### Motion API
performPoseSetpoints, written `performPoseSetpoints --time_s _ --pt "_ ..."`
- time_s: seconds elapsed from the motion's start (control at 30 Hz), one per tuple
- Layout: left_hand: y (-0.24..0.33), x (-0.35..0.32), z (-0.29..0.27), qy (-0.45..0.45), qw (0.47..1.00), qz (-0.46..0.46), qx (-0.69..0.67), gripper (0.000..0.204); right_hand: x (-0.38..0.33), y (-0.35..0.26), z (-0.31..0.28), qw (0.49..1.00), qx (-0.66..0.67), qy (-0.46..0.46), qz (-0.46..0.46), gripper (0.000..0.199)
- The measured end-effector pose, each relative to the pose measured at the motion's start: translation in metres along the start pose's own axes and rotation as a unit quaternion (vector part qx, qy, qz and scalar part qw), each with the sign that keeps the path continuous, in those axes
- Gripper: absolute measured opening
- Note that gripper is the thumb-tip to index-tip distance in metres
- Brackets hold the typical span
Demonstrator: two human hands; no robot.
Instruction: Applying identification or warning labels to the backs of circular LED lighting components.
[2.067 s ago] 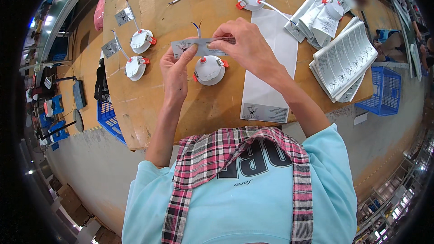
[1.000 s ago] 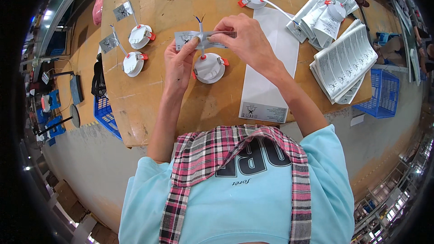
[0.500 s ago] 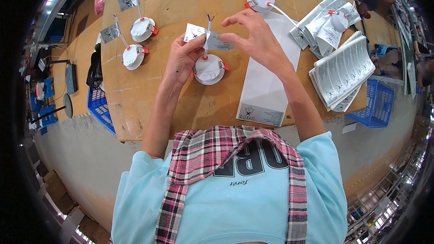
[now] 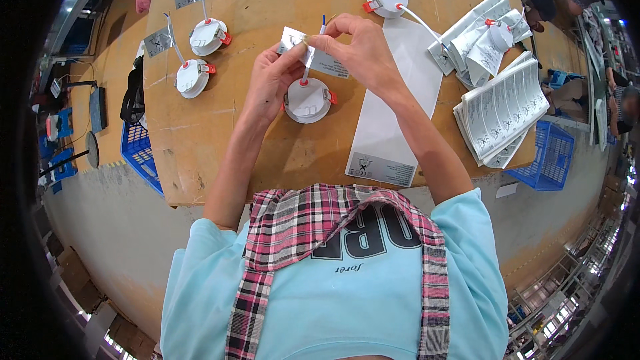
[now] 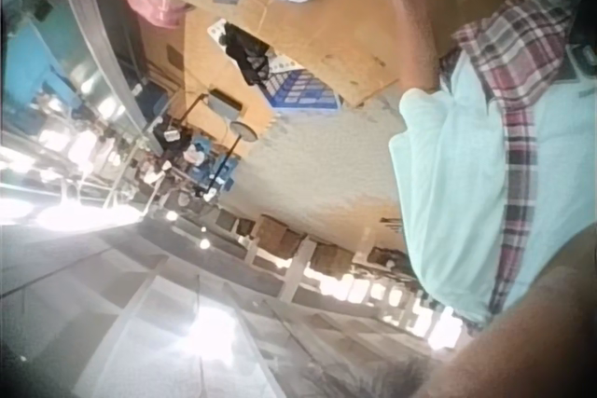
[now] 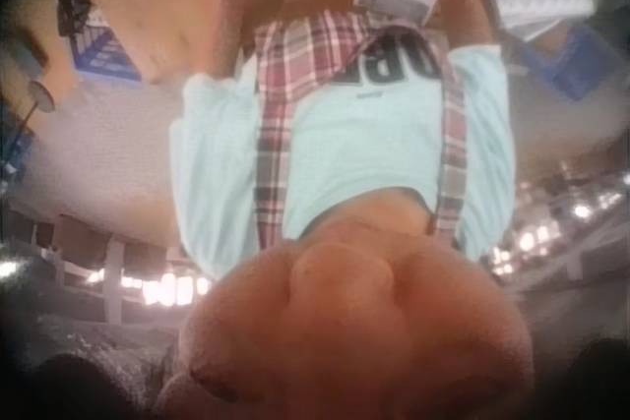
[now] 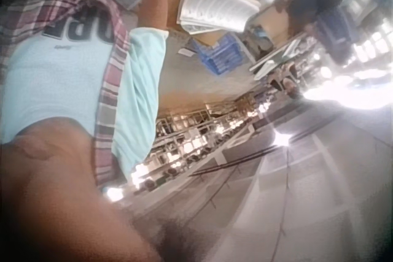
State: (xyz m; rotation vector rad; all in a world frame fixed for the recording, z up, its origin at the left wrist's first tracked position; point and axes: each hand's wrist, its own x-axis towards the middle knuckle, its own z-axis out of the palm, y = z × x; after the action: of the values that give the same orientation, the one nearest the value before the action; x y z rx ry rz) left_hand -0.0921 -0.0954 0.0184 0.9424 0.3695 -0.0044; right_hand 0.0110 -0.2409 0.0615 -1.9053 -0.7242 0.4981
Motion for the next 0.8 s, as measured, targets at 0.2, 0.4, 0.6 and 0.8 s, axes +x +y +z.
performPoseSetpoints --time_s 0.2,0.4,0.6,0.8 --pt "-0.018 -0.014 0.014 0.052 0.980 0.098 0.167 0.071 -0.002 0.008 0.007 0.998 0.036 0.048 -0.002 0.027" --pt "-0.026 -0.025 0.013 0.085 0.960 0.128 0.235 0.071 -0.004 0.010 0.005 0.964 0.241 -0.011 0.111 0.024" --pt "-0.026 -0.034 0.028 0.146 0.928 0.146 0.310 0.062 -0.007 0.011 0.007 0.944 0.297 0.009 0.145 0.026" --pt "-0.028 -0.026 0.015 0.094 0.970 0.139 0.174 0.058 -0.010 0.003 0.013 0.978 0.187 0.056 0.076 0.030"
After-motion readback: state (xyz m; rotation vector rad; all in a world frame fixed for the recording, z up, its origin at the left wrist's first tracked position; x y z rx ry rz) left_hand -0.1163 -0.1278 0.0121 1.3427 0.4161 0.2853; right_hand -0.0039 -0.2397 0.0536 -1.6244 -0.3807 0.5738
